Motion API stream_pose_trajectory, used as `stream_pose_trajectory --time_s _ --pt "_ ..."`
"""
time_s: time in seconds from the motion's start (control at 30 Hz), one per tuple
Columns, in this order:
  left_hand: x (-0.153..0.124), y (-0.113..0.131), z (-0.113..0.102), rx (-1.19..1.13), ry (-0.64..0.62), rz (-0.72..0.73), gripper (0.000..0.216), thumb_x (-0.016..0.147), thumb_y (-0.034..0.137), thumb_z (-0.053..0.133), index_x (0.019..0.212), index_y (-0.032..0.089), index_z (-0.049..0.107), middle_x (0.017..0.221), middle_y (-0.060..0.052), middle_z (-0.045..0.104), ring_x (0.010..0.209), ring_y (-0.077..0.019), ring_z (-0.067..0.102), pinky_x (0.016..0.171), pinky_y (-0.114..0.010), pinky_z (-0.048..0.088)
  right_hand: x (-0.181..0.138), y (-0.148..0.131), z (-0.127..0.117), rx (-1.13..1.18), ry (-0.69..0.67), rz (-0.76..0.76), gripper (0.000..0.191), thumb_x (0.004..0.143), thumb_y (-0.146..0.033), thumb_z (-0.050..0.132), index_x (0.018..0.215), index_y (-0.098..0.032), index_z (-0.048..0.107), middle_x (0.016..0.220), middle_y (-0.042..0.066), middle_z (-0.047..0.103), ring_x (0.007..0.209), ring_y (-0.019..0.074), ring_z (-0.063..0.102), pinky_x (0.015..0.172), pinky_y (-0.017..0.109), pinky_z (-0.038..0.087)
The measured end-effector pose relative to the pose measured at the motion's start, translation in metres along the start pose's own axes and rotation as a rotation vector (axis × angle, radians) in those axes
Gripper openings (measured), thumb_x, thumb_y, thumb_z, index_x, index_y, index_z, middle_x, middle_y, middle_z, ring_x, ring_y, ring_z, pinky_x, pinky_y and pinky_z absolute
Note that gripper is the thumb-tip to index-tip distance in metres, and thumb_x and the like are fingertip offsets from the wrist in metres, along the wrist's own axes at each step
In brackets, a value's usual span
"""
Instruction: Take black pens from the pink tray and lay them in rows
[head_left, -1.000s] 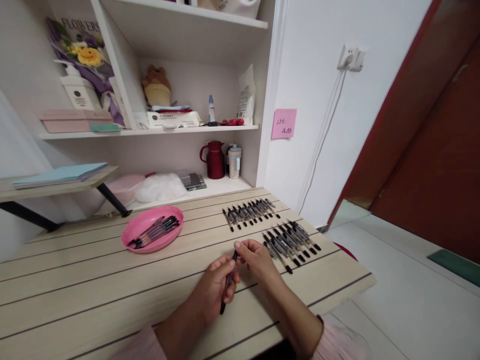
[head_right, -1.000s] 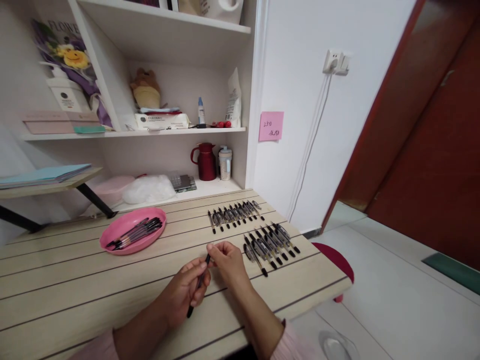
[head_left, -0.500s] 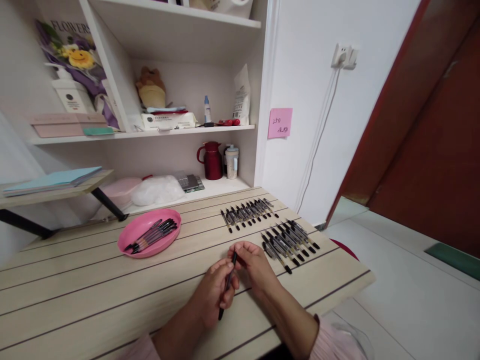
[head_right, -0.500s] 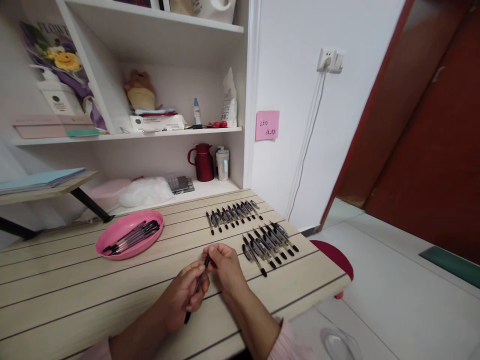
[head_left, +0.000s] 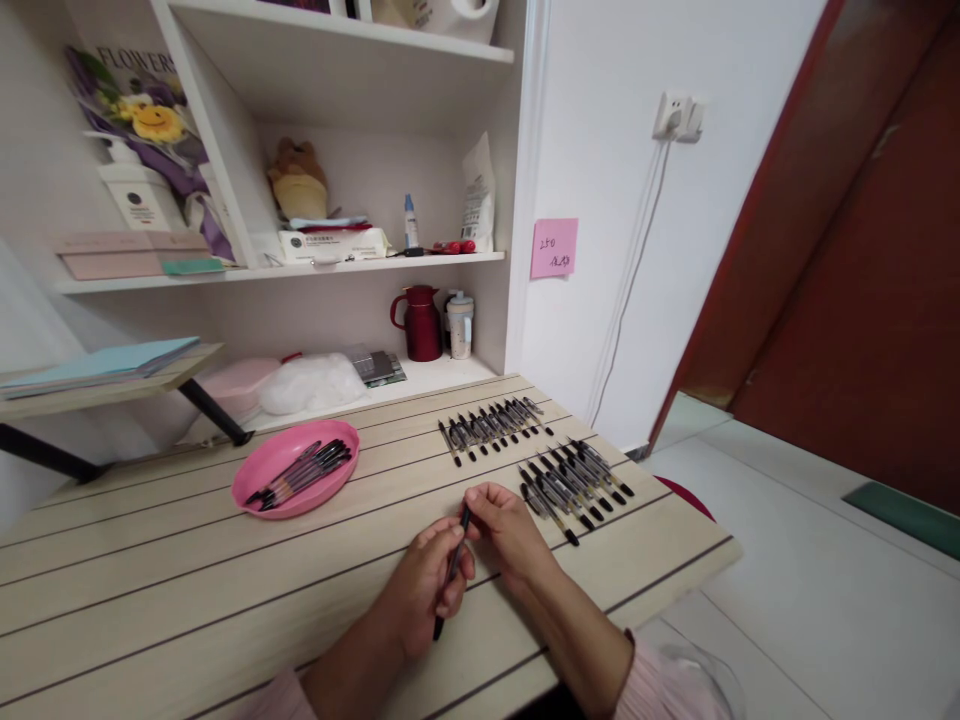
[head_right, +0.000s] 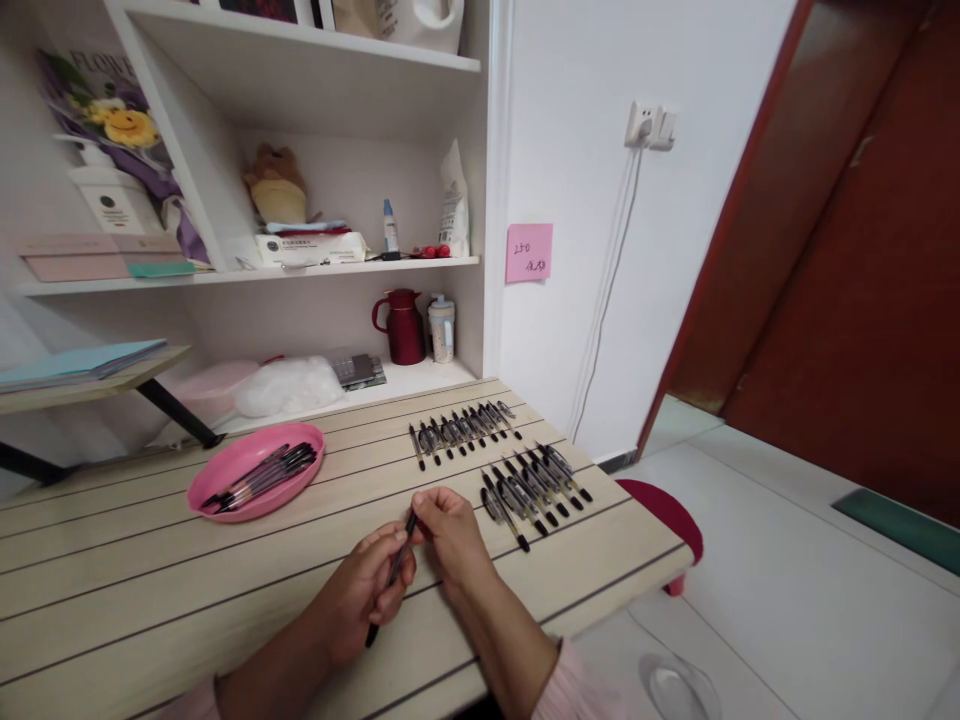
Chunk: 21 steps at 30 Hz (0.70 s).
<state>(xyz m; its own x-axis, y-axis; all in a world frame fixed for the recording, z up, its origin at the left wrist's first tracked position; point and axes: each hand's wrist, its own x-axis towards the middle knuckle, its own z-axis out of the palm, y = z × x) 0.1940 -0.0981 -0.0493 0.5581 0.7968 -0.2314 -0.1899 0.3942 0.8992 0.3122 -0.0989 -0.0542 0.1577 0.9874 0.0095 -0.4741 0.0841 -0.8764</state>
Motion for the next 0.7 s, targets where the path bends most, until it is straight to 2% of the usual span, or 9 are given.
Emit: stream_pose_trajectory --time_s 0.1,0.23,0.33,0.43,0.57,0.7 --pt "0.0007 0.0009 -0.0001 0.002 0.004 -0.023 0.020 0.077 0.037 0.054 0.084 0.019 0.049 0.053 0.006 0.053 0.028 -0.0004 0.027 0.032 -0.016 0.010 -0.0006 -0.0009 0.0016 0.025 -0.006 -0.037 0.031 0.065 -0.043 0.070 0.065 -0.014 0.060 0.063 0.002 0.061 0.046 0.0058 0.043 0.047 0.019 0.033" --pt "0.0012 0.0011 -0.0005 -0.016 0.009 -0.020 0.022 0.075 0.037 0.056 0.084 0.019 0.048 0.053 0.005 0.054 0.028 -0.0005 0.026 0.032 -0.016 0.011 -0.0005 0.0006 0.0032 0.065 -0.027 -0.021 0.033 0.066 -0.046 0.068 0.072 -0.014 0.062 0.068 0.003 0.063 0.049 0.0076 0.047 0.046 0.020 0.035" --pt "0.0008 0.0005 -0.0004 -0.017 0.012 0.011 0.021 0.075 0.037 0.057 0.082 0.019 0.049 0.054 0.005 0.054 0.028 -0.0004 0.027 0.032 -0.016 0.011 0.0010 0.0034 0.0019 0.072 -0.048 0.025 0.035 0.065 -0.048 0.068 0.074 -0.015 0.060 0.058 -0.001 0.058 0.042 0.0075 0.043 0.040 0.020 0.031" --pt "0.0007 0.0000 -0.0005 -0.016 0.003 0.011 0.021 0.075 0.037 0.056 0.084 0.019 0.049 0.054 0.005 0.054 0.028 -0.0005 0.027 0.032 -0.016 0.011 0.0019 0.0042 0.0002 0.050 -0.030 0.007 0.034 0.063 -0.046 0.071 0.065 -0.015 0.058 0.050 -0.003 0.053 0.040 0.0064 0.041 0.041 0.020 0.032" --pt "0.0017 -0.0005 -0.0018 -0.007 -0.004 -0.006 0.022 0.075 0.037 0.056 0.084 0.019 0.049 0.053 0.005 0.054 0.028 -0.0005 0.026 0.032 -0.016 0.010 0.0006 0.0017 0.0012 0.100 -0.016 -0.038 0.030 0.062 -0.042 0.072 0.065 -0.014 0.060 0.065 0.002 0.063 0.046 0.0061 0.046 0.046 0.019 0.036" --pt "0.0014 -0.0015 -0.0044 0.018 -0.039 -0.039 0.021 0.077 0.037 0.053 0.084 0.018 0.051 0.053 0.005 0.054 0.027 -0.0009 0.027 0.032 -0.016 0.010 0.0017 -0.0012 0.0011 0.199 0.030 -0.037 0.032 0.063 -0.044 0.072 0.074 -0.016 0.061 0.072 0.005 0.064 0.062 0.0131 0.058 0.045 0.020 0.038"
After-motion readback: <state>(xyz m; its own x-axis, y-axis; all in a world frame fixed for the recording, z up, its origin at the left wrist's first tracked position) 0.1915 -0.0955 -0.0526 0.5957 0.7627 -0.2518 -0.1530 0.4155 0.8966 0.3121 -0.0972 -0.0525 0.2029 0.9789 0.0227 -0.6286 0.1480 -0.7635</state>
